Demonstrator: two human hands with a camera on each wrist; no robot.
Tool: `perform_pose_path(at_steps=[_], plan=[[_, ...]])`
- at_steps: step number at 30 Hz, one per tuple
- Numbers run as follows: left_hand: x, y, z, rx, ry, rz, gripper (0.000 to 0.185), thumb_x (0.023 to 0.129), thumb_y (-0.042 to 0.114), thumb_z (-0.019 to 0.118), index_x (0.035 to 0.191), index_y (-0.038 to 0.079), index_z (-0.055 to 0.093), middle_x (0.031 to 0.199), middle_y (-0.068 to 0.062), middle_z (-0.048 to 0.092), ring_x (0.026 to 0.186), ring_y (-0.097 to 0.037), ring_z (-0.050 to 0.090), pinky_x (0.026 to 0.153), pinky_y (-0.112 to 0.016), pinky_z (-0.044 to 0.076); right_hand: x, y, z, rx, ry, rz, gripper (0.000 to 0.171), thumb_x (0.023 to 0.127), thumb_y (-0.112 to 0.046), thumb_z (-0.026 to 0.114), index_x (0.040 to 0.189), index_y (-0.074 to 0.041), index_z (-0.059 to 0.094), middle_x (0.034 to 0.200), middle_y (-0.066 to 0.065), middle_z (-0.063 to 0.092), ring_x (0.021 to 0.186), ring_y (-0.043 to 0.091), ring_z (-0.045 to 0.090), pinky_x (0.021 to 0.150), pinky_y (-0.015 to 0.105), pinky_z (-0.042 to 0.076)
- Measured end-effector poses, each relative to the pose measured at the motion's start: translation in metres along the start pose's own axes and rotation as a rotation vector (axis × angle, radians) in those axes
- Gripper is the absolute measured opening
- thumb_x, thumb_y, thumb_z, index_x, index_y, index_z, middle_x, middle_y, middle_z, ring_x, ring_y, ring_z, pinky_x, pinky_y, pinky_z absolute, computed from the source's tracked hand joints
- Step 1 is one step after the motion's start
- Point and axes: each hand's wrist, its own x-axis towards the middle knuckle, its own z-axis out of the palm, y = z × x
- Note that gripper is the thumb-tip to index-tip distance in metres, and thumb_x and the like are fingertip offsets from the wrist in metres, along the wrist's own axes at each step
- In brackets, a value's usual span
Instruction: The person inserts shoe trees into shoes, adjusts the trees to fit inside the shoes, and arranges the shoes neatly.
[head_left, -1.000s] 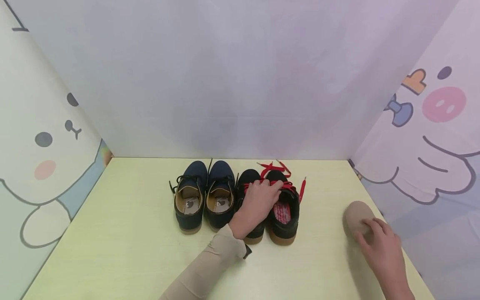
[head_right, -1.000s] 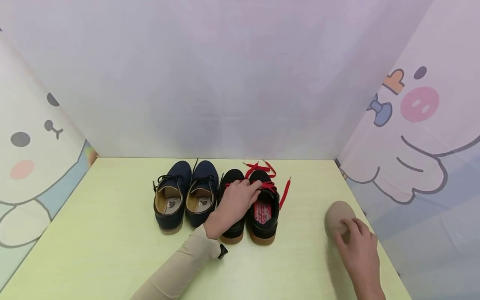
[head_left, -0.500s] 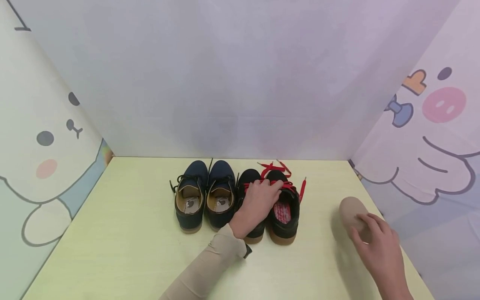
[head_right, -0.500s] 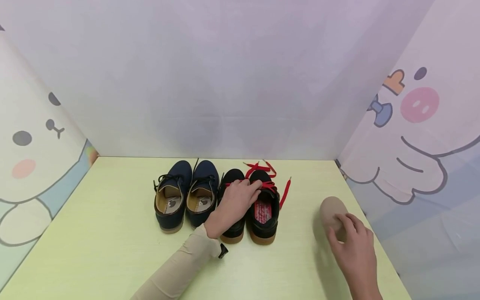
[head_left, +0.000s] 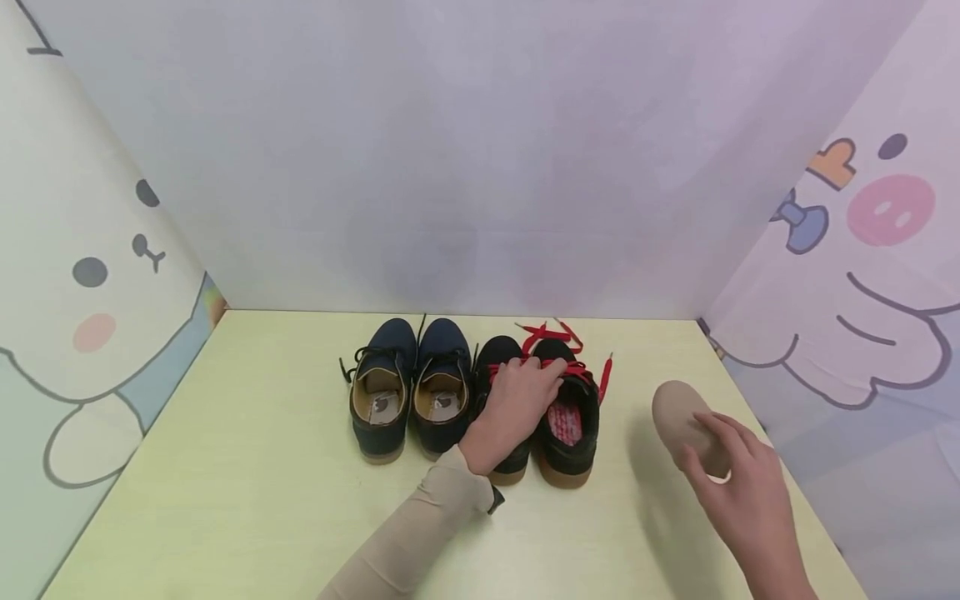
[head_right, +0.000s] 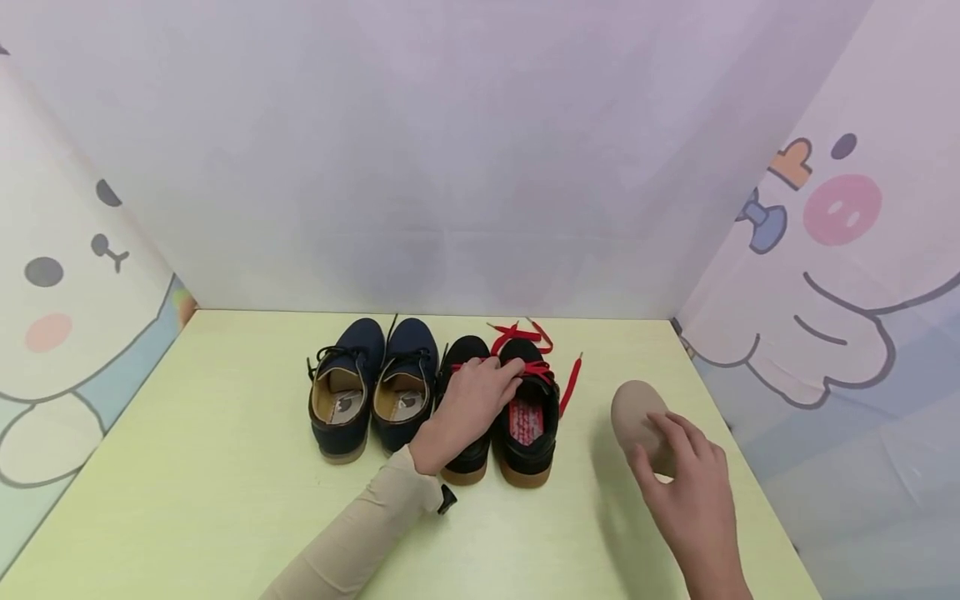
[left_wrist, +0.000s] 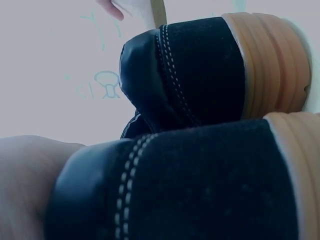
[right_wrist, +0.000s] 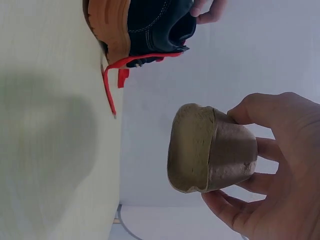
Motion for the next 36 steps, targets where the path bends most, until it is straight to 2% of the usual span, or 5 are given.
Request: perform_pose_path(at_steps=[4,12,18,26,36], plan=[[0.000,0.000,-0.001,0.003,-0.001,-0.001,0.017,0.108,0.039,0.056,0.118,0.026,0.060,0.105,-0.004,0.079,0.080,-0.027,0.069,0.077,-0.042,0.064,0.001,-0.007,0.001,0.016,-0.012,-0.010,0.044,0.088,-0.010,0.077,0.131,-0.008,0.068,0.131,0.024,0.067,0.111,0.048,0.058,0.089,0.056,0.041],[0.000,0.000,-0.002,0.006,-0.006,-0.011,0.018,0.108,0.039,0.057,0.120,0.027,0.061,0.107,-0.004,0.079,0.080,-0.026,0.069,0.075,-0.039,0.063,0.001,-0.014,0.003,0.018,-0.043,-0.012,0.050,0.086,-0.012,0.082,0.133,-0.005,0.065,0.119,0.020,0.072,0.094,0.030,0.060,0.072,0.012,0.039],[0.000,0.000,-0.001,0.006,-0.001,-0.009,0.018,0.108,0.039,0.056,0.120,0.027,0.061,0.105,-0.004,0.079,0.079,-0.026,0.069,0.073,-0.038,0.062,0.000,-0.020,0.000,0.018,-0.068,0.037,0.053,0.087,-0.016,0.083,0.136,-0.009,0.063,0.118,0.019,0.070,0.091,0.031,0.063,0.069,0.021,0.043],[0.001,0.000,-0.001,0.010,-0.004,-0.014,0.018,0.107,0.040,0.057,0.120,0.028,0.061,0.106,-0.003,0.079,0.079,-0.025,0.068,0.072,-0.035,0.060,-0.003,-0.030,0.003,0.089,-0.032,0.042,0.059,0.086,-0.016,0.086,0.140,-0.024,0.064,0.125,0.002,0.066,0.098,-0.011,0.047,0.079,0.020,0.038],[0.001,0.002,-0.001,0.028,-0.017,-0.031,0.018,0.107,0.041,0.057,0.120,0.029,0.061,0.107,-0.003,0.079,0.079,-0.025,0.068,0.072,-0.035,0.061,-0.006,-0.036,0.011,0.177,-0.039,-0.002,0.059,0.087,-0.010,0.083,0.140,-0.025,0.064,0.128,-0.003,0.063,0.104,-0.009,0.049,0.086,0.010,0.036]])
